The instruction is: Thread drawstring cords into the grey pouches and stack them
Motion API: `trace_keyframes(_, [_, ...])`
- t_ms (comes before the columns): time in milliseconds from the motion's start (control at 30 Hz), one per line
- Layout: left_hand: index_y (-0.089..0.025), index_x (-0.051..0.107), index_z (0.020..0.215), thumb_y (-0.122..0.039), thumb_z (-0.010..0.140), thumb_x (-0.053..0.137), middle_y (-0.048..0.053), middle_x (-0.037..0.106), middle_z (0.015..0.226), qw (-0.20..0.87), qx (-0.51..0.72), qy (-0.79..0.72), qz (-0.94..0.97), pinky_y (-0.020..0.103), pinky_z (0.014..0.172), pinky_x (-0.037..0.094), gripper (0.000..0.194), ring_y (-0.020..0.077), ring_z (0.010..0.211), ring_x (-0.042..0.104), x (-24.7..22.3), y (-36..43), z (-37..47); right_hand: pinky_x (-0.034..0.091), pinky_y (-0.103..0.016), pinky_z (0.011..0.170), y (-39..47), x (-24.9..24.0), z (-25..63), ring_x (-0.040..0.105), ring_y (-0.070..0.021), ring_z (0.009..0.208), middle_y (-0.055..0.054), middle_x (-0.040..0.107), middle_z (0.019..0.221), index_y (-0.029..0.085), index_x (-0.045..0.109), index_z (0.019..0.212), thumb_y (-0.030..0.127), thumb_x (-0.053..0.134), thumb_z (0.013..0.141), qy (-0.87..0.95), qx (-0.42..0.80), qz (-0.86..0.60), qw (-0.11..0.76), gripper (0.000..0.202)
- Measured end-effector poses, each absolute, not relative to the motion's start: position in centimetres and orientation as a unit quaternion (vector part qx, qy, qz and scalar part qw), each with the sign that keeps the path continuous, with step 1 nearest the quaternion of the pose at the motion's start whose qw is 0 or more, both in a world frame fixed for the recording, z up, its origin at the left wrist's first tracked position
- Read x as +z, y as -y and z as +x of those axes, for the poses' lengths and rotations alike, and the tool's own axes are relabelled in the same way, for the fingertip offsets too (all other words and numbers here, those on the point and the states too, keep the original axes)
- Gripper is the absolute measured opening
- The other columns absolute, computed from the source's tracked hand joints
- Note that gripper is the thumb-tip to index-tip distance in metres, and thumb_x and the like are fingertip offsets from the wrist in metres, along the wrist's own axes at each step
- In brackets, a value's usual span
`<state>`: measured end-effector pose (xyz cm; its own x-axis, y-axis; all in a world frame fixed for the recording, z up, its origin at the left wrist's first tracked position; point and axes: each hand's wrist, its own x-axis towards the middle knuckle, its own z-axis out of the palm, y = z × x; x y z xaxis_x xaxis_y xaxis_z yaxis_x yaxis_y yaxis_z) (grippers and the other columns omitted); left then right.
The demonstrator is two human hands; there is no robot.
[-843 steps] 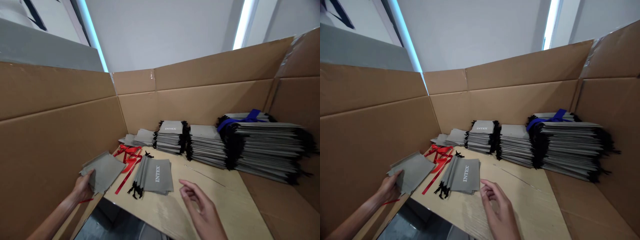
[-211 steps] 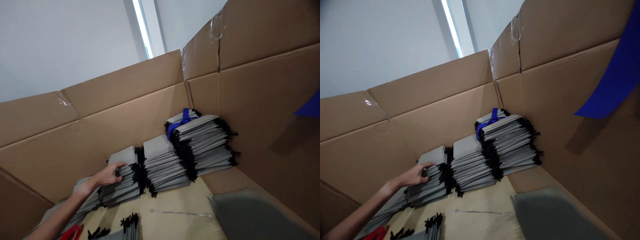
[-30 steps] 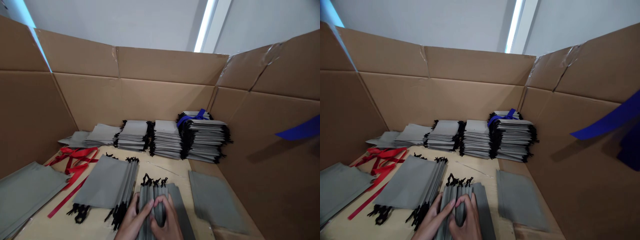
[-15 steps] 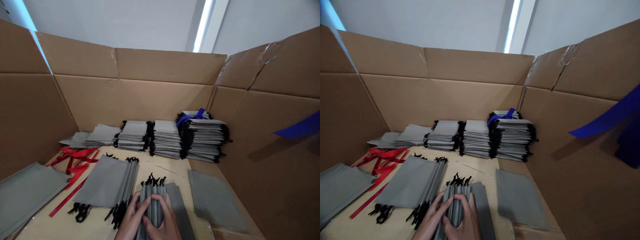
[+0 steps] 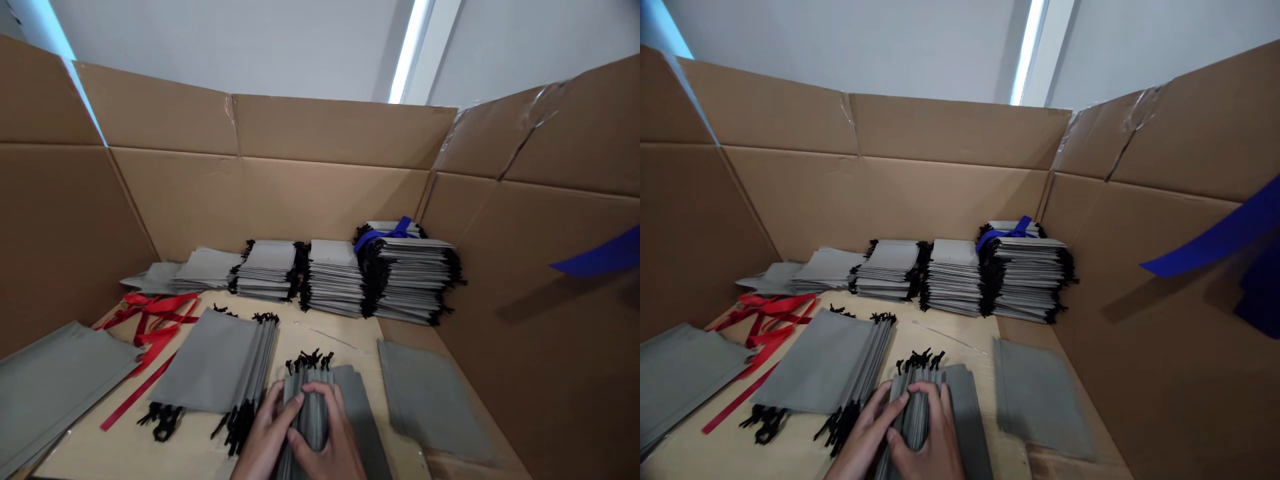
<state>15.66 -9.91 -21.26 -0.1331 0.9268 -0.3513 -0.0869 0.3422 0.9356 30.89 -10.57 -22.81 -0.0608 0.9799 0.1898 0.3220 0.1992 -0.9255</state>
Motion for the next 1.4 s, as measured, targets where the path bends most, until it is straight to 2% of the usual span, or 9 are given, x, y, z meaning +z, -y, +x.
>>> trace_keyframes(100, [-0.017, 0.070, 0.130, -0.067, 0.072, 0.084, 0.019, 0.067, 0.151, 0.568, 0.454, -0.591, 0.350, 0.050, 0.127, 0.039, 0.078, 0.0419, 0.153, 0.049, -21.5, 9.8, 15.7, 0.058, -0.037, 0.101, 10.3, -22.1, 30.8, 0.071, -0.0273, 0.114, -0.006, 0.072, 0.118, 0.027, 0.067, 0.121, 0.018, 0.066, 0.075, 0.625, 0.371, -0.499, 0.472, 0.047])
trace_keyframes(233, [-0.016, 0.071, 0.134, -0.067, 0.081, 0.077, 0.017, 0.058, 0.161, 0.561, 0.467, -0.607, 0.315, 0.049, 0.133, 0.030, 0.074, 0.0359, 0.158, 0.042, -23.7, 9.8, 14.7, 0.054, -0.038, 0.104, 10.1, -22.1, 31.4, 0.070, -0.0282, 0.113, -0.005, 0.071, 0.116, 0.025, 0.066, 0.119, 0.017, 0.061, 0.072, 0.599, 0.392, -0.491, 0.497, 0.048])
trace_keyframes(600, [-0.028, 0.076, 0.133, -0.074, 0.082, 0.072, 0.013, 0.067, 0.152, 0.590, 0.470, -0.579, 0.308, 0.046, 0.112, 0.053, 0.069, 0.0363, 0.148, 0.055, -22.3, 10.6, 15.2, 0.059, -0.034, 0.091, 10.0, -21.5, 34.1, 0.072, -0.0312, 0.110, -0.006, 0.073, 0.121, 0.027, 0.062, 0.126, 0.050, 0.067, 0.089, 0.497, 0.552, -0.450, 0.496, 0.044])
trace_keyframes(667, [-0.025, 0.076, 0.131, -0.075, 0.078, 0.077, 0.014, 0.073, 0.142, 0.580, 0.469, -0.575, 0.337, 0.043, 0.109, 0.053, 0.073, 0.0364, 0.138, 0.062, -21.4, 10.3, 15.9, 0.058, -0.035, 0.096, 10.0, -21.6, 33.9, 0.069, -0.0335, 0.121, -0.007, 0.072, 0.126, 0.028, 0.063, 0.126, 0.057, 0.068, 0.090, 0.502, 0.541, -0.462, 0.493, 0.047])
trace_keyframes(767, [-0.019, 0.073, 0.127, -0.076, 0.074, 0.081, 0.010, 0.081, 0.103, 0.552, 0.475, -0.560, 0.395, 0.037, 0.097, 0.055, 0.078, 0.0326, 0.108, 0.074, -20.5, 9.6, 17.0, 0.054, -0.038, 0.105, 10.3, -21.4, 33.5, 0.068, -0.0347, 0.123, -0.008, 0.073, 0.126, 0.028, 0.064, 0.126, 0.061, 0.073, 0.089, 0.528, 0.508, -0.474, 0.489, 0.051])
trace_keyframes(900, [-0.017, 0.070, 0.121, -0.075, 0.075, 0.082, 0.003, 0.075, 0.083, 0.512, 0.487, -0.563, 0.429, 0.030, 0.075, 0.051, 0.075, 0.0241, 0.081, 0.070, -20.5, 9.2, 17.6, 0.057, -0.038, 0.101, 10.6, -21.1, 33.2, 0.071, -0.0346, 0.118, -0.008, 0.073, 0.122, 0.027, 0.062, 0.127, 0.062, 0.081, 0.083, 0.532, 0.502, -0.471, 0.492, 0.060])
trace_keyframes(1100, [-0.020, 0.070, 0.125, -0.077, 0.076, 0.080, 0.004, 0.078, 0.089, 0.584, 0.482, -0.516, 0.401, 0.028, 0.072, 0.050, 0.076, 0.0235, 0.085, 0.072, -20.4, 9.2, 17.5, 0.062, -0.039, 0.090, 9.8, -22.6, 34.9, 0.075, -0.0359, 0.111, -0.008, 0.076, 0.124, 0.028, 0.062, 0.130, 0.067, 0.080, 0.081, 0.485, 0.551, -0.427, 0.528, 0.065])
trace_keyframes(1267, [-0.016, 0.074, 0.117, -0.076, 0.065, 0.089, 0.006, 0.080, 0.087, 0.584, 0.516, -0.515, 0.357, 0.029, 0.080, 0.052, 0.080, 0.0238, 0.086, 0.072, -20.6, 8.9, 17.8, 0.059, -0.048, 0.100, 9.4, -25.1, 36.2, 0.067, -0.0425, 0.129, -0.011, 0.073, 0.135, 0.028, 0.071, 0.127, 0.075, 0.079, 0.074, 0.429, 0.502, -0.490, 0.569, 0.071])
trace_keyframes(1400, [-0.017, 0.076, 0.112, -0.073, 0.064, 0.091, 0.004, 0.076, 0.078, 0.561, 0.533, -0.525, 0.355, 0.030, 0.082, 0.053, 0.076, 0.0242, 0.084, 0.072, -20.2, 9.0, 18.2, 0.055, -0.053, 0.106, 10.0, -26.2, 36.8, 0.059, -0.0426, 0.141, -0.012, 0.070, 0.141, 0.028, 0.072, 0.134, 0.074, 0.063, 0.089, 0.449, 0.412, -0.544, 0.578, 0.064])
